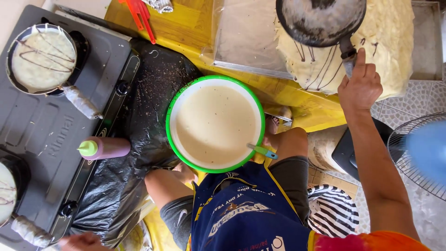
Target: Preparing crepes on a stovetop, including pouring batter, spreading it, and applying toppings.
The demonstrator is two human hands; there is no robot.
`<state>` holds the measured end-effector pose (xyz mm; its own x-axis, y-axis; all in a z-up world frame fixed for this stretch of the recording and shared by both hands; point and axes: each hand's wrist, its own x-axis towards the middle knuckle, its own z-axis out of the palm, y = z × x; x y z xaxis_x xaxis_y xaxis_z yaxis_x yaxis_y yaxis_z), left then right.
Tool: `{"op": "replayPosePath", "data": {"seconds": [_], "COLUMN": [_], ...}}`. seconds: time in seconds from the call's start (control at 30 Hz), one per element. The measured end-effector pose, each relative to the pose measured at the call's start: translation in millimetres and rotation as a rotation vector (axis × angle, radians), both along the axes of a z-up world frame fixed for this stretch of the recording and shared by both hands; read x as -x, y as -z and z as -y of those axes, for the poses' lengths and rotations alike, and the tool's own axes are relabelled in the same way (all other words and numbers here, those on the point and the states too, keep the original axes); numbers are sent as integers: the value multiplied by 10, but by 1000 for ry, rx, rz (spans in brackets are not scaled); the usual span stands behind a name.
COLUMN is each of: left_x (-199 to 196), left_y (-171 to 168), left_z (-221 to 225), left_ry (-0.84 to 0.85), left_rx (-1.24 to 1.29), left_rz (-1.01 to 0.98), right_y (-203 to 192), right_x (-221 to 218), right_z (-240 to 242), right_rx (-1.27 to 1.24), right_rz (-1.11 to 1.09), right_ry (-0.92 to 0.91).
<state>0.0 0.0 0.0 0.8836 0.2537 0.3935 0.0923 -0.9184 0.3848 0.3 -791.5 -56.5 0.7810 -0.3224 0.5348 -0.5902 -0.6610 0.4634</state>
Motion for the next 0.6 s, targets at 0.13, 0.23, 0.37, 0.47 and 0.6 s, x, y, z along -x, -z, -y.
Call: {"op": "replayPosePath", "data": {"seconds": [0.13, 0.23, 0.37, 0.47, 0.6], "left_x": [-255, -338, -284, -80, 369], "left_y": [439, 187, -45, -8, 106], "left_z": [964, 2230, 2657, 2285, 1282], "left_ry": [117, 402, 796, 341, 156], "left_rx": [503, 1155, 1247, 1614, 1461], "left_rz": [-128, -402, -450, -340, -375], "right_y": [-750, -747, -385, -226, 21], "right_x": [-334, -436, -363, -318, -303], "right_z": [-1085, -2172, -3665, -4490, -5226], "right_rx": [-1016, -1911, -2705, -2827, -2323], "right_rz": [359, 309, 174, -145, -694], "right_ry": [-474, -301, -294, -470, -1168]}}
